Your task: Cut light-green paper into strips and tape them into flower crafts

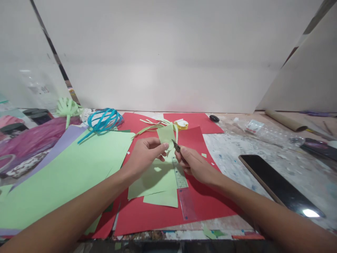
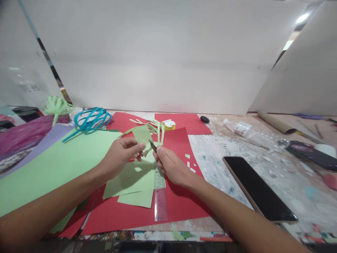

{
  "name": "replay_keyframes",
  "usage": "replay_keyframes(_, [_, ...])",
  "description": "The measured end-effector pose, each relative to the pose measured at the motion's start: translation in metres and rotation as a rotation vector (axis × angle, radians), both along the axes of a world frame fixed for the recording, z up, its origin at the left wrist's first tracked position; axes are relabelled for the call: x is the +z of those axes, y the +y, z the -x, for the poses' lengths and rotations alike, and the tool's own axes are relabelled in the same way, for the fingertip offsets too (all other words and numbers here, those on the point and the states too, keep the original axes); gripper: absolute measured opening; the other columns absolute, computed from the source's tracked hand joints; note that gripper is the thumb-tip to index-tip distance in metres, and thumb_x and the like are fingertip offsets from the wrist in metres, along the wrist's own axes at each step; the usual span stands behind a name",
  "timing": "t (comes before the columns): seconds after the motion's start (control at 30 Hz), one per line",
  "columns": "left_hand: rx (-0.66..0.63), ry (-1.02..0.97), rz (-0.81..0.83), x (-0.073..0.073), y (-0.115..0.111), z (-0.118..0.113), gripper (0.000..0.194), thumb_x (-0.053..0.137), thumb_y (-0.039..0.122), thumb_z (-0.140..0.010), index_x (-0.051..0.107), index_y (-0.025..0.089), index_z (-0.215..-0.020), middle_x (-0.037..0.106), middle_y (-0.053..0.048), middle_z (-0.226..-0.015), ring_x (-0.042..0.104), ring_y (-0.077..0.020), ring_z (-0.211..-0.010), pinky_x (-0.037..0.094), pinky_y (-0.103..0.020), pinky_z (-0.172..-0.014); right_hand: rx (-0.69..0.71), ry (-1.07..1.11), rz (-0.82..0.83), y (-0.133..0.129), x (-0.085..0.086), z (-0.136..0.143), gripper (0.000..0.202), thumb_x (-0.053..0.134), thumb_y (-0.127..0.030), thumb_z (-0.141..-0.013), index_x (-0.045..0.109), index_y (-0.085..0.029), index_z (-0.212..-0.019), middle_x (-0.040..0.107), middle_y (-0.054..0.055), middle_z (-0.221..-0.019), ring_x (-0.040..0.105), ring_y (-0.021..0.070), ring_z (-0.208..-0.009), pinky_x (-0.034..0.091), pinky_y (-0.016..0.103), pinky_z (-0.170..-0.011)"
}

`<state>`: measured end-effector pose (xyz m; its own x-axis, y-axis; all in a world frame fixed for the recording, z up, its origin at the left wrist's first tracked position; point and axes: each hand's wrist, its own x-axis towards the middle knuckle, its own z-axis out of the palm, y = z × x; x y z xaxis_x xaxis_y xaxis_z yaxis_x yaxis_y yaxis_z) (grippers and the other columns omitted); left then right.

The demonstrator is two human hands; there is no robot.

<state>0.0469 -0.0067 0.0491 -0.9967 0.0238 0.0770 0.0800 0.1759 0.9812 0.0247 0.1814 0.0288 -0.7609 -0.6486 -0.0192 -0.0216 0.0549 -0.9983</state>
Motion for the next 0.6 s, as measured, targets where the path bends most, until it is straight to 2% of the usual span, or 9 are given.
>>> replay_keyframes(0.33, [0.026, 0.013, -0.053, -0.0001, -0.0005, 0.0007, 0.025, 0.066, 0.043, -0.080, 0.068, 0.018, -0.078, 0.067, -0.001, -0.072, 0.056, -0.0107, -0.058, 0.046, -0.022, -0.055, -0.007, 0.059, -0.044, 0.0004, -0.0012, 0.0012, 0.042, 0.026, -0.053, -0.098, 0.036, -0.022, -0.072, 0.028, -0.006, -0.059, 0.024, 0.0097, -0.047, 0.020, 0.025, -0.044])
replay_keyframes(0.6, [0.010, 0.017, 0.041, -0.0014, -0.0016, 0.0002, 0.027, 0.064, 0.044, -0.080, 0.068, 0.018, -0.072, 0.062, 0.000, -0.064, 0.057, -0.0114, -0.059, 0.044, -0.022, -0.056, 0.006, 0.062, -0.045, -0.0007, 0.0015, 0.0006, 0.042, 0.026, -0.052, -0.099, 0.037, -0.022, -0.072, 0.027, -0.006, -0.058, 0.025, 0.0094, -0.047, 0.022, 0.025, -0.043])
